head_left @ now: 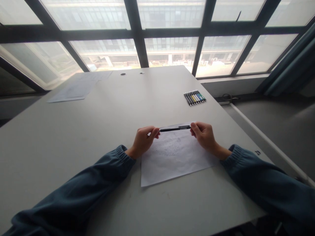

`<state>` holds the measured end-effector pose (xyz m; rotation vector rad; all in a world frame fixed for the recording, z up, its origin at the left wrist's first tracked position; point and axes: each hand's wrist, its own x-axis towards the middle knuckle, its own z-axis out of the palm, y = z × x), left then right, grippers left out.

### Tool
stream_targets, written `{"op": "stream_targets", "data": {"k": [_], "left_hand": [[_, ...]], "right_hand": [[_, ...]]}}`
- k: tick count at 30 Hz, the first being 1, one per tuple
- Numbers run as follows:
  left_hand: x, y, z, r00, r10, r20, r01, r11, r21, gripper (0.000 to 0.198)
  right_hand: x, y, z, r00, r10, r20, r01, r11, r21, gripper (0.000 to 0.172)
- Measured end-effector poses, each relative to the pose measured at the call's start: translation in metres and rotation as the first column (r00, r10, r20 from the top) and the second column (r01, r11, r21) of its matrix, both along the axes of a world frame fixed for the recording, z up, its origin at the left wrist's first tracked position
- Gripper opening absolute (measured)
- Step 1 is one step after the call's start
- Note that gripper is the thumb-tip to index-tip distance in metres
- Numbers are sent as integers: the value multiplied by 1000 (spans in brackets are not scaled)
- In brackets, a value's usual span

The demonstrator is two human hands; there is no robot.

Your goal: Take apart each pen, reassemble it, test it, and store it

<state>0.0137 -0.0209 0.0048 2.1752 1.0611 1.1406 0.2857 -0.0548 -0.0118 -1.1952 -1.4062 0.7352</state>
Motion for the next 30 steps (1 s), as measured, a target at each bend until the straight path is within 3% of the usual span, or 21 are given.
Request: {"op": "stream_targets", "data": {"k": [8, 14, 23, 30], "left_hand": [[0, 0, -1, 1000, -14, 12, 14, 1000, -3, 45], [0, 0, -1, 1000, -4, 31, 3, 1000, 10, 43], [-1, 1, -3, 997, -58, 55, 55, 997, 61, 37], [-2, 0, -3, 995, -17, 96, 7, 995, 102, 35]], "right_hand": [[-1, 0, 1, 1000, -2, -9, 2, 1000, -2, 52], [-2, 0, 1, 994, 19, -109, -23, 999, -36, 55], [-3, 2, 2, 980, 155, -129, -166, 983, -79, 37], [-5, -1, -1, 930, 296, 218, -315, 947, 57, 30]]}}
